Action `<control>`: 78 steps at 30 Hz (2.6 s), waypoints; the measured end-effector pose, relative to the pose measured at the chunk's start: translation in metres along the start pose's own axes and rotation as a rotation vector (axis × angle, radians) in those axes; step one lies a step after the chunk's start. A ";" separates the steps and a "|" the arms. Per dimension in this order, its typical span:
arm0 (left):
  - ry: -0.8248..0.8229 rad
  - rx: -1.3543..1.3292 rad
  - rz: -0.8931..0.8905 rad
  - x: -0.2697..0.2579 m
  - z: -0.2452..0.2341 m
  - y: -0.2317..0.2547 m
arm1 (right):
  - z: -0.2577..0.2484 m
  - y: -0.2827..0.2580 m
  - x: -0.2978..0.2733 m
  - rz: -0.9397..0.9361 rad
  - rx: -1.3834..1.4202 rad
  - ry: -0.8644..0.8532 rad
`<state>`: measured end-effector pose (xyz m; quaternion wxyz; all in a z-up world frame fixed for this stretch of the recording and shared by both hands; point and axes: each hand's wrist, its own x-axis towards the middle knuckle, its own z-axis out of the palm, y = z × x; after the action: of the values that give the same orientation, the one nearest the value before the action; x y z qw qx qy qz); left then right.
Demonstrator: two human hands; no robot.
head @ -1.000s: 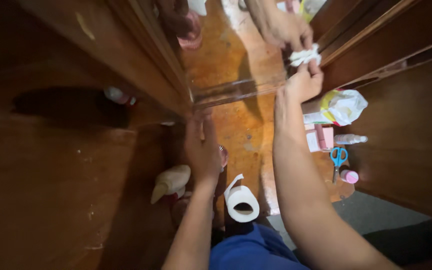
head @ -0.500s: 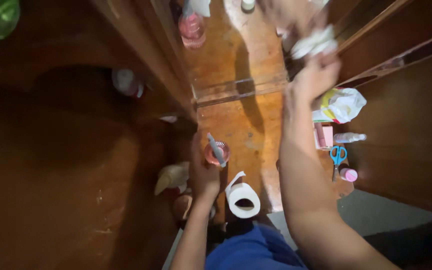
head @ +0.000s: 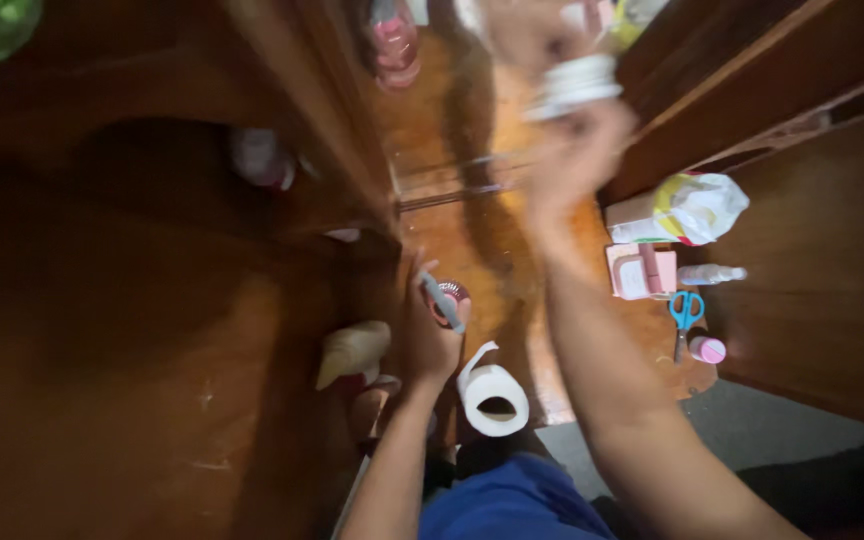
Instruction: The person wipes a mirror on a wooden vanity using a white paper towel. They move items on the vanity surface to access the mirror and continue wiping different sections of the glass.
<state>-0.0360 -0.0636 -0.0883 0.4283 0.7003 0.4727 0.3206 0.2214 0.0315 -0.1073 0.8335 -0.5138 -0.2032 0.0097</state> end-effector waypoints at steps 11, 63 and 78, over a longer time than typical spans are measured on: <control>0.060 -0.550 -0.346 -0.001 -0.009 -0.001 | 0.064 -0.031 -0.075 -0.653 -0.501 -0.462; 0.072 -0.249 -0.256 -0.026 -0.021 0.018 | -0.067 0.149 -0.083 -0.721 -1.037 -0.765; 0.059 -0.397 -0.161 -0.027 -0.022 0.048 | -0.107 0.131 0.039 0.986 0.173 0.508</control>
<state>-0.0460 -0.0912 -0.0368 0.5680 0.5525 0.4670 0.3924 0.3197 0.0110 -0.2487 0.7923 -0.4638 0.2695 0.2908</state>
